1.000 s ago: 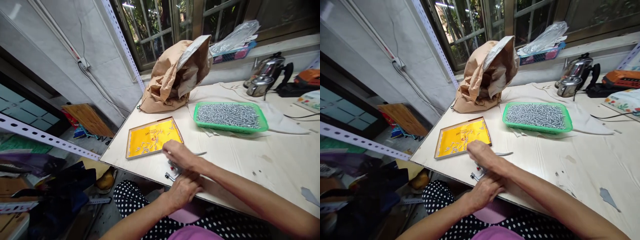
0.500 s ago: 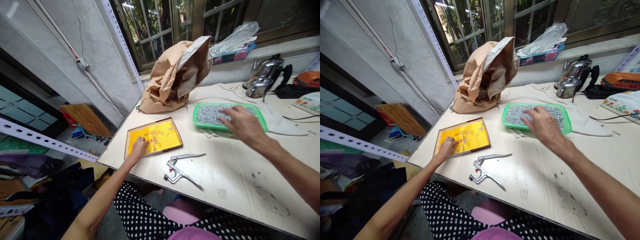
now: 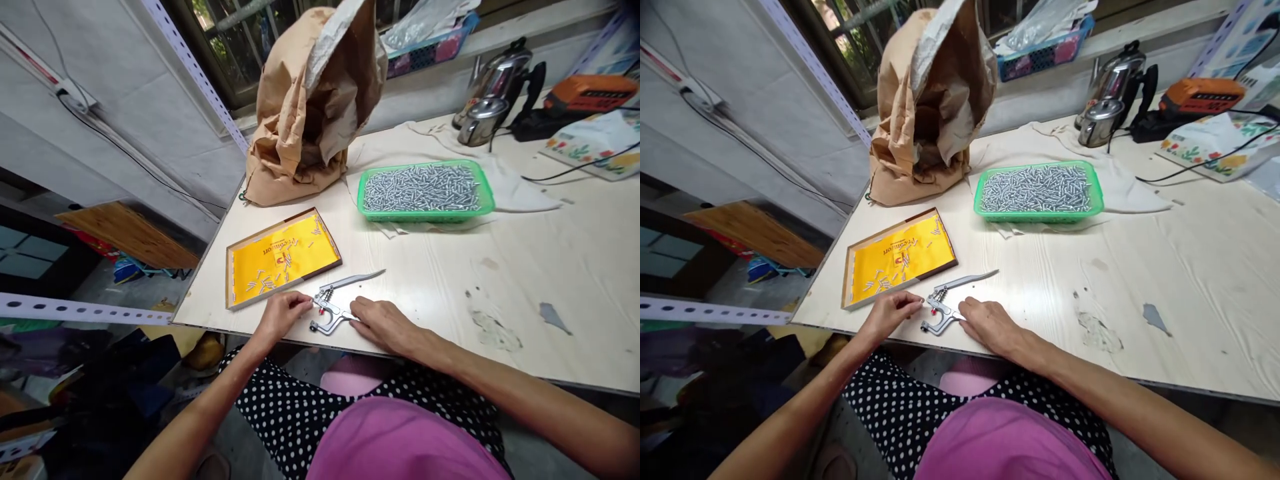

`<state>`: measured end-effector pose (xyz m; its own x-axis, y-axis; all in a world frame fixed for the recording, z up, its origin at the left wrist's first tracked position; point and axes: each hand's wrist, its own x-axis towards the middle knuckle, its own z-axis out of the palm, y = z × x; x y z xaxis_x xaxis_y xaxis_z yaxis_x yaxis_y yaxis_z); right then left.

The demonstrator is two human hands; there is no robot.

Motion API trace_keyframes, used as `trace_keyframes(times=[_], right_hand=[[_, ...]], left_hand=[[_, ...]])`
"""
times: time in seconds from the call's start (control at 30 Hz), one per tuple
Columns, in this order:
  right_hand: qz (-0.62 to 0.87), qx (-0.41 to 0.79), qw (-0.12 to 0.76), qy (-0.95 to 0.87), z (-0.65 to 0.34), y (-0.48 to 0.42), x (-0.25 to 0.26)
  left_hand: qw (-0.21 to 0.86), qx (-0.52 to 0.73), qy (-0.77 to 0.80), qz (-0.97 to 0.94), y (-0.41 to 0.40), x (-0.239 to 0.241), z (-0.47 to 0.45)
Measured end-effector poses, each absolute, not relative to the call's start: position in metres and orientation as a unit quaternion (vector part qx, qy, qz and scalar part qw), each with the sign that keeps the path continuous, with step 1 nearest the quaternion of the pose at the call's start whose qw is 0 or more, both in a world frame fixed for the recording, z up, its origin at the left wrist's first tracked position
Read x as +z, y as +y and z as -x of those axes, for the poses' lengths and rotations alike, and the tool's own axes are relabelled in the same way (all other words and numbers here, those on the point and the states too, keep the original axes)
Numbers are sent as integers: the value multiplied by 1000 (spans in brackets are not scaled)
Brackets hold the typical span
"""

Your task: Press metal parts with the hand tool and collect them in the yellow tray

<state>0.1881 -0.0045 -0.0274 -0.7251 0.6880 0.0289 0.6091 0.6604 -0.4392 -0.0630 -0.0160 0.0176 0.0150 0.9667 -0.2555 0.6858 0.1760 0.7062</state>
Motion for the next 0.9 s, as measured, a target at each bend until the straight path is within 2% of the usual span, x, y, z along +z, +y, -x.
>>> trace_keyframes(times=[0.1, 0.27, 0.5, 0.77, 0.9], right_hand=[[334, 194, 117, -915, -188, -5, -33], [322, 172, 148, -919, -188, -11, -39], [324, 156, 138, -923, -188, -10, -38], [335, 180, 111, -918, -188, -8, -33], [344, 185, 101, -915, -186, -8, -30]], left_hand=[[424, 184, 697, -548, -28, 6, 55], [443, 166, 717, -511, -29, 0, 54], [424, 122, 716, -541, -26, -1, 50], [378, 7, 705, -600, -10, 4, 49], [388, -18, 700, -599, -6, 5, 48]])
